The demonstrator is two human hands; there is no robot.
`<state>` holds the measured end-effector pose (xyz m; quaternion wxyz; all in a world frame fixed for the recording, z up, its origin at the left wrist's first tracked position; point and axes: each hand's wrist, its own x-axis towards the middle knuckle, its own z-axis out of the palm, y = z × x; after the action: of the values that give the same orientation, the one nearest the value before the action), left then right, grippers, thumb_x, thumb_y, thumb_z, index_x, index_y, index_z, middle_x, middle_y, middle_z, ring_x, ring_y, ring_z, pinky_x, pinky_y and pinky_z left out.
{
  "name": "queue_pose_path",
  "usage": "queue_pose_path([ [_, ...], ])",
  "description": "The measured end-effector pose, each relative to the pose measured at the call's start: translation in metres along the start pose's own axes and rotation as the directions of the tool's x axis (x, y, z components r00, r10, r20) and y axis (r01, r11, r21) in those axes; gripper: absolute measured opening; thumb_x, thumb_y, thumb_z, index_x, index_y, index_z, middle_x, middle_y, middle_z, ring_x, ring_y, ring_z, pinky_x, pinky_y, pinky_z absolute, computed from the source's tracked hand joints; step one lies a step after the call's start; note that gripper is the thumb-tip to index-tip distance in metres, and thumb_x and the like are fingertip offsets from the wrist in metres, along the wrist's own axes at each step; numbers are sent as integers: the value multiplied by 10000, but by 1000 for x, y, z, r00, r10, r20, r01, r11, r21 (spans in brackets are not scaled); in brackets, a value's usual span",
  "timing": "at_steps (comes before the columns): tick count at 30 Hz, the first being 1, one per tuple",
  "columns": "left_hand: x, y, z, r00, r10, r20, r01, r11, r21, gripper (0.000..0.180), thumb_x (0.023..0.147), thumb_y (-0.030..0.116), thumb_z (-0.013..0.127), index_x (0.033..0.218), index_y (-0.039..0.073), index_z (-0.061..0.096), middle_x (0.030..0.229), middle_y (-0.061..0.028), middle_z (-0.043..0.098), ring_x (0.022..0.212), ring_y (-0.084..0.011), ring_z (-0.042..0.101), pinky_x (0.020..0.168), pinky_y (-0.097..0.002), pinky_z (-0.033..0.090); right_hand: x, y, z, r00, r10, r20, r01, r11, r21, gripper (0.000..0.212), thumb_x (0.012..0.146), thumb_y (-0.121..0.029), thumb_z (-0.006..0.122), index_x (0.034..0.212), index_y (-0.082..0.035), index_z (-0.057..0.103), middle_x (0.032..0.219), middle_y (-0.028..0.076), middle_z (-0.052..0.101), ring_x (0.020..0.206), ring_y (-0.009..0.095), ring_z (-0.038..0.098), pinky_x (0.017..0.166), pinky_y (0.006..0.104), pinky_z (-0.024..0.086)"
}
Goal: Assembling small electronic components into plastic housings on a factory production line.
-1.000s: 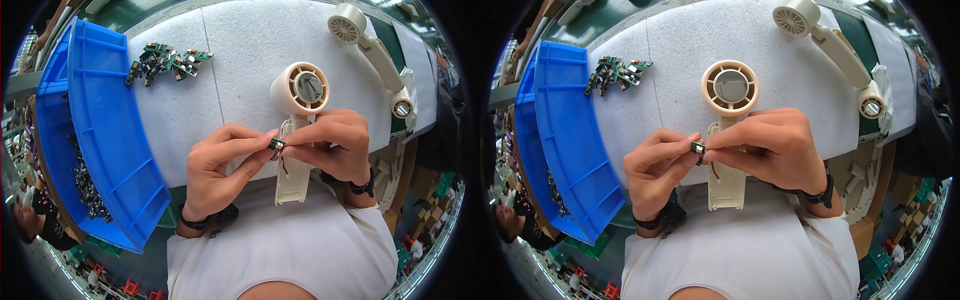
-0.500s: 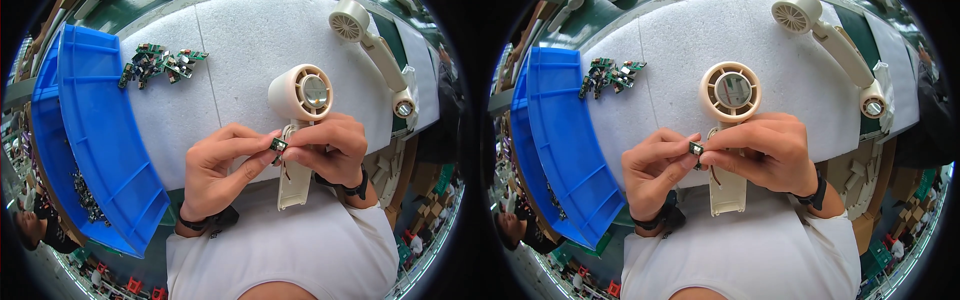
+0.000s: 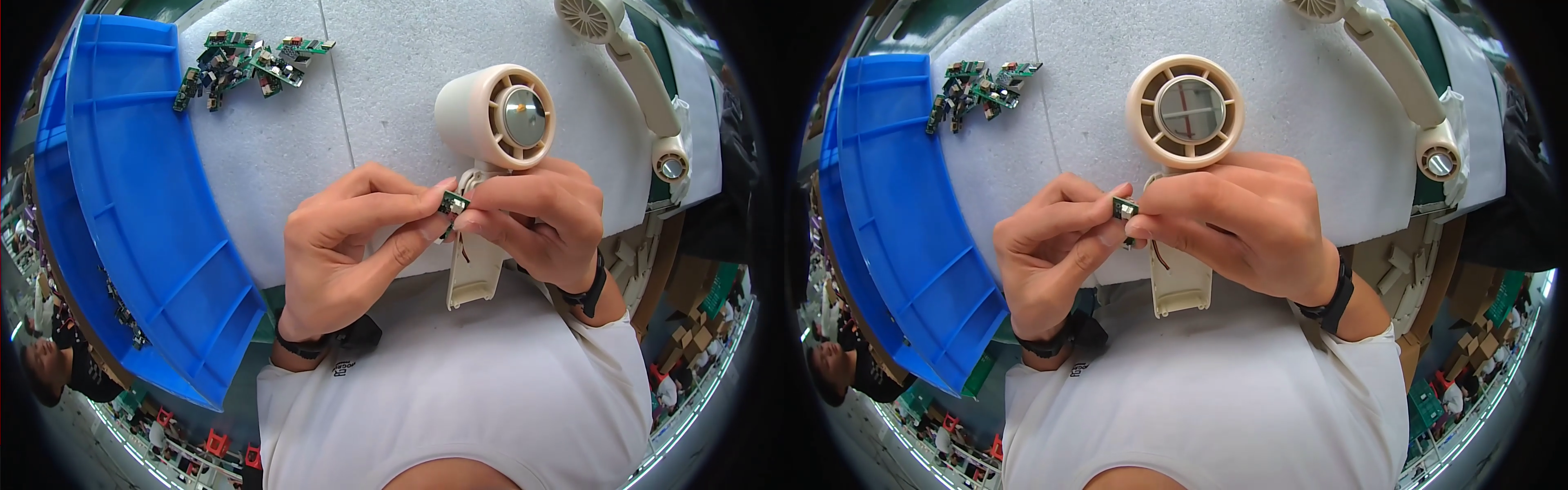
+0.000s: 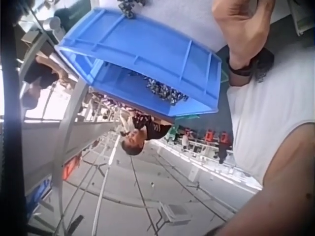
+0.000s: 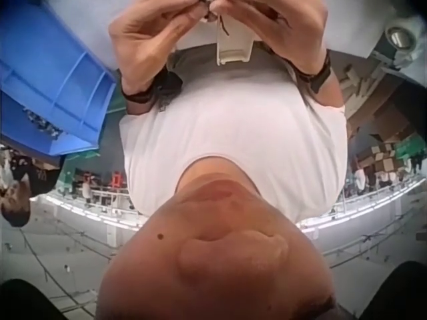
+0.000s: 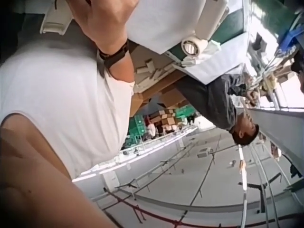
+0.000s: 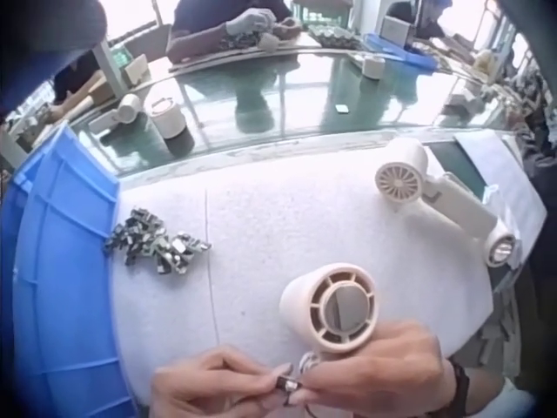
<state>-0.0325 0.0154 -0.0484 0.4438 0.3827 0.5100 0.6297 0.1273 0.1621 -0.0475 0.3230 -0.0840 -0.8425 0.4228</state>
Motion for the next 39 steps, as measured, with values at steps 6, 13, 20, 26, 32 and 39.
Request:
queue_pose_path([
  [6,-2,5,-2,999,-21,28,23,998,-54,297,881,-135,664,1157,-42,714,1057,-151,678,971,-187,679,849,-283,555,1,-7,-5,998,55,24,-55,998,0,191,790,-120,840,936,-99,717,745,29,697,577,182,632,512,280,473],
  [13,-2,7,4,994,-104,-33,101,992,-79,303,901,-136,637,1187,-53,692,1104,-148,659,1018,-188,672,891,-286,563,-2,-24,-34,972,104,212,-88,993,-83,313,691,-88,879,951,-87,705,808,21,679,609,141,557,565,284,439],
  [20,-3,5,6,998,-54,-37,56,997,44,281,935,-109,600,1201,-57,678,1121,-151,657,994,-203,696,865,-286,558,-11,-33,-28,965,48,258,35,950,-309,335,604,-92,894,894,-121,729,757,-4,625,671,158,554,588,297,448],
  [26,-3,4,8,993,-87,-78,86,996,-20,309,915,-117,636,1209,-39,685,1119,-132,643,1009,-188,691,896,-272,565,-11,-30,-18,991,12,135,19,974,-225,235,694,-83,859,880,-107,716,766,4,631,666,189,575,548,299,466],
  [32,-4,6,10,992,-71,-102,73,997,15,308,916,-115,638,1210,-38,684,1118,-124,637,1027,-185,687,902,-267,568,-7,-26,-3,999,42,-10,-43,976,-213,269,654,-32,877,889,-102,766,744,-7,632,656,147,547,542,260,419],
  [39,-3,5,10,993,-61,-98,62,998,7,312,911,-117,643,1211,-39,684,1118,-121,635,1045,-186,678,917,-271,573,-7,-30,3,990,135,-41,-141,965,-221,193,689,-58,841,846,-125,752,679,-24,571,613,135,479,505,270,383],
])
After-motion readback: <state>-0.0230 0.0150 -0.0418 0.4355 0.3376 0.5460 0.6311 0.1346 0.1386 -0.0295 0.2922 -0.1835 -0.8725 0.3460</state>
